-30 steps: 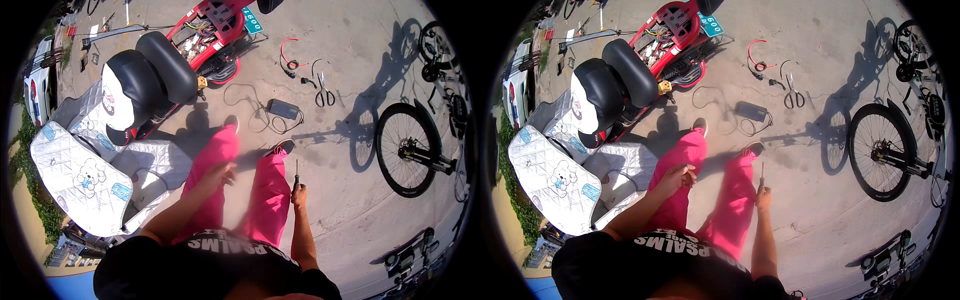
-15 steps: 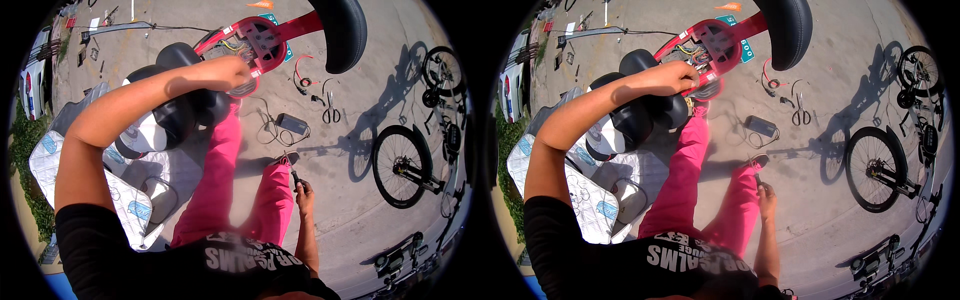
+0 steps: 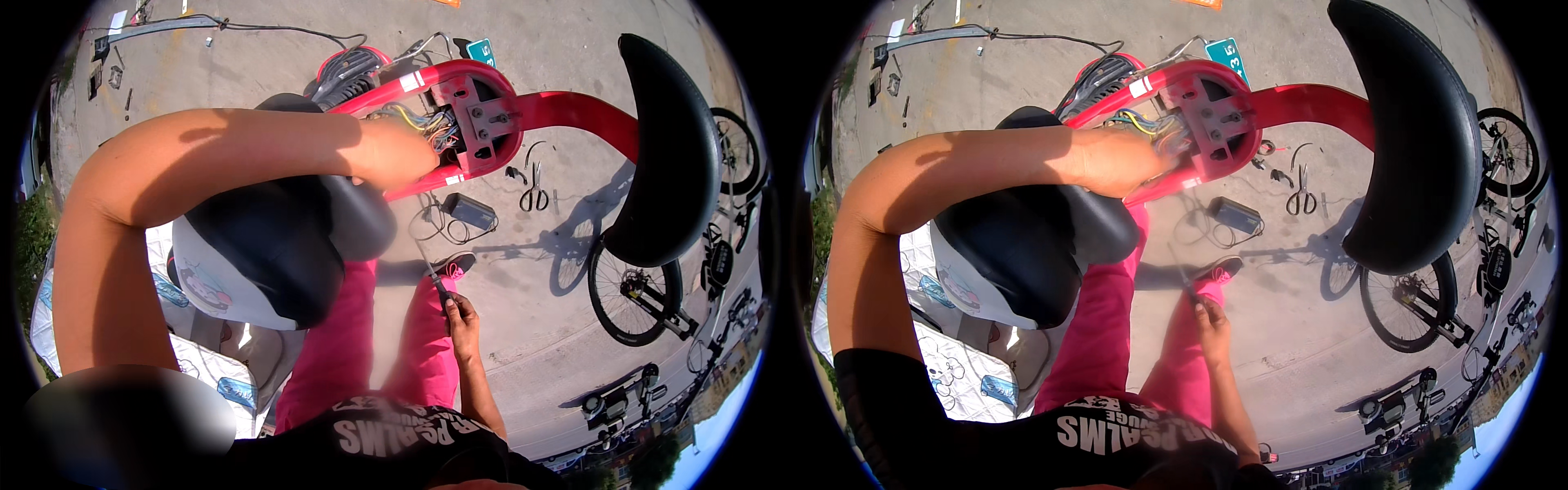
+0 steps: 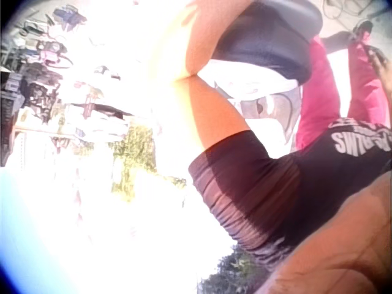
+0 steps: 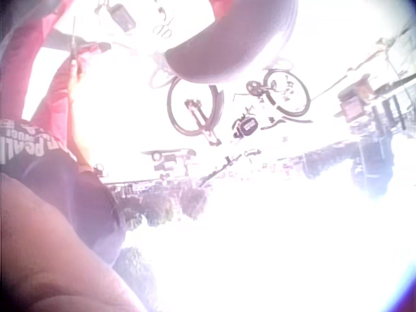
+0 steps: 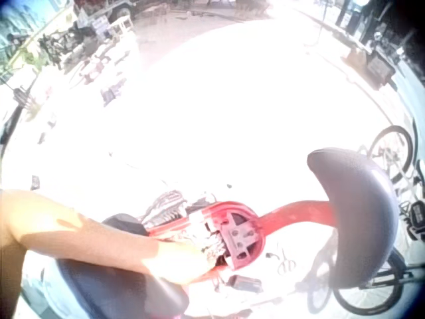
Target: The person repairs the electrical system of a red electric scooter. They use a screwdriver to remove screws from the seat area, manipulate wires and connectors, and then reassemble the components.
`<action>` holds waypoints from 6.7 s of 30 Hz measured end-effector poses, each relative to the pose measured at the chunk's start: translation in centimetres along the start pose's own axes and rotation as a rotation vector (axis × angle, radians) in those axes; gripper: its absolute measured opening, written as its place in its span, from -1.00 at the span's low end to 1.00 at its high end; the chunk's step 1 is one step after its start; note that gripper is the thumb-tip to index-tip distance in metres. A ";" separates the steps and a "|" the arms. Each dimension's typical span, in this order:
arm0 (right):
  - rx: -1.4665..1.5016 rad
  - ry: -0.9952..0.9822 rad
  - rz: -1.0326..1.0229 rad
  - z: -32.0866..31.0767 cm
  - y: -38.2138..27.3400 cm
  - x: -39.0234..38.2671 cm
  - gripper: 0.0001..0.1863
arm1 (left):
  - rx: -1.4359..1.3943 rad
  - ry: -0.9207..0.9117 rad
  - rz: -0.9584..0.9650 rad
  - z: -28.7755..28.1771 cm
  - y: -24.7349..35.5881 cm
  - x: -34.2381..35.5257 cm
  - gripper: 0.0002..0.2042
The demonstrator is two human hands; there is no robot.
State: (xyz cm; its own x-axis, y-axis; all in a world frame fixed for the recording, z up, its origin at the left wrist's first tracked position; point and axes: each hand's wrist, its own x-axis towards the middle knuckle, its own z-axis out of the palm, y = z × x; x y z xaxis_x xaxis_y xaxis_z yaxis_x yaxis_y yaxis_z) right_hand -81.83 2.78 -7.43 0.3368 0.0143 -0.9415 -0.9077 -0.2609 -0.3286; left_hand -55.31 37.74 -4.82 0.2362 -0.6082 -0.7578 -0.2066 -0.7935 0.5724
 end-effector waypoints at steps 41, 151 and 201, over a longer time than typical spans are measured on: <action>0.016 -0.016 -0.017 3.5 2.1 4.5 -0.72 | 0.340 -0.090 -0.081 -1.3 1.7 0.8 -0.42; -0.867 0.065 -1.086 8.0 -31.6 -3.1 -0.67 | 0.173 0.420 0.058 5.3 7.6 -12.5 -0.55; -1.067 0.043 -1.189 11.1 -32.3 -2.3 -0.71 | 0.146 0.418 0.146 5.7 6.7 -12.6 -0.82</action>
State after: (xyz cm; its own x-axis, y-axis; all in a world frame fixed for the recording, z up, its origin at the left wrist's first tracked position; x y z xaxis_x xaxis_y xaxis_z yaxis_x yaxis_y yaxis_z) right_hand -56.04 21.90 4.55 0.7157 0.6716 -0.1914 0.4403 -0.6467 -0.6228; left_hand -65.08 40.15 6.77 0.5507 -0.6937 -0.4643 -0.3908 -0.7058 0.5909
